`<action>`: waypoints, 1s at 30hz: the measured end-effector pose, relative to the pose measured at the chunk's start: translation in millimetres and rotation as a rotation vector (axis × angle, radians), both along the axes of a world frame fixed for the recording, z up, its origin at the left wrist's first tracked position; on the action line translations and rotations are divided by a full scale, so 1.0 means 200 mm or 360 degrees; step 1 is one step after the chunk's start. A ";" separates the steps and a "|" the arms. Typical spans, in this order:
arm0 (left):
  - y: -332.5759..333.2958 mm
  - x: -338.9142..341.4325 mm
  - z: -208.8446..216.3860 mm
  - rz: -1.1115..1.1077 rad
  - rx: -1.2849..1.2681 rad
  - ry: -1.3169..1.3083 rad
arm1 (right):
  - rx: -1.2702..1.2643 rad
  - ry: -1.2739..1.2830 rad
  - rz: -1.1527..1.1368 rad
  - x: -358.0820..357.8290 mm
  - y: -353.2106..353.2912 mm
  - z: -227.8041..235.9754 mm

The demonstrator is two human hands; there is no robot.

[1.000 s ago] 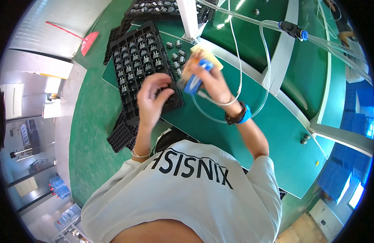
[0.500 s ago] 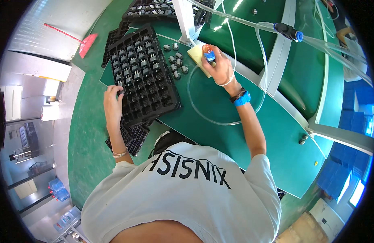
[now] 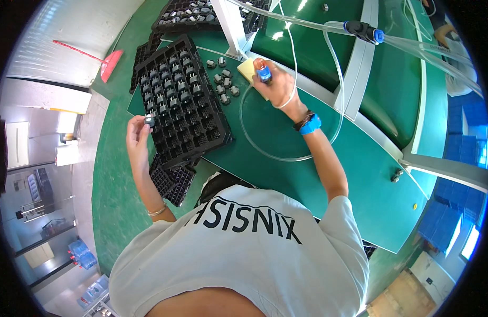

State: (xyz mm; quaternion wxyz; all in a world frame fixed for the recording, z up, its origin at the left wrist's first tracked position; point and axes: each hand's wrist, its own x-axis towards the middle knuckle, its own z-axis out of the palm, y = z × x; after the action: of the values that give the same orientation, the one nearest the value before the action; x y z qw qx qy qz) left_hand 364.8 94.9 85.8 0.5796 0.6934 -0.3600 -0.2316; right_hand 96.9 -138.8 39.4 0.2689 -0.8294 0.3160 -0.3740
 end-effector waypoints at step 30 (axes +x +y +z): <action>0.02 -0.13 0.00 -0.0233 -0.0092 0.0266 | 0.0046 -0.0555 -0.0048 -0.01 0.00 0.32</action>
State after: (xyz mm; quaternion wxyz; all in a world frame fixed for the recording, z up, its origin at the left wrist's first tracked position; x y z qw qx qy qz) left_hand 338.3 99.8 85.6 0.6088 0.6265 -0.3666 -0.3201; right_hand 95.3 -139.1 103.8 0.3260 -0.7432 0.2825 -0.5115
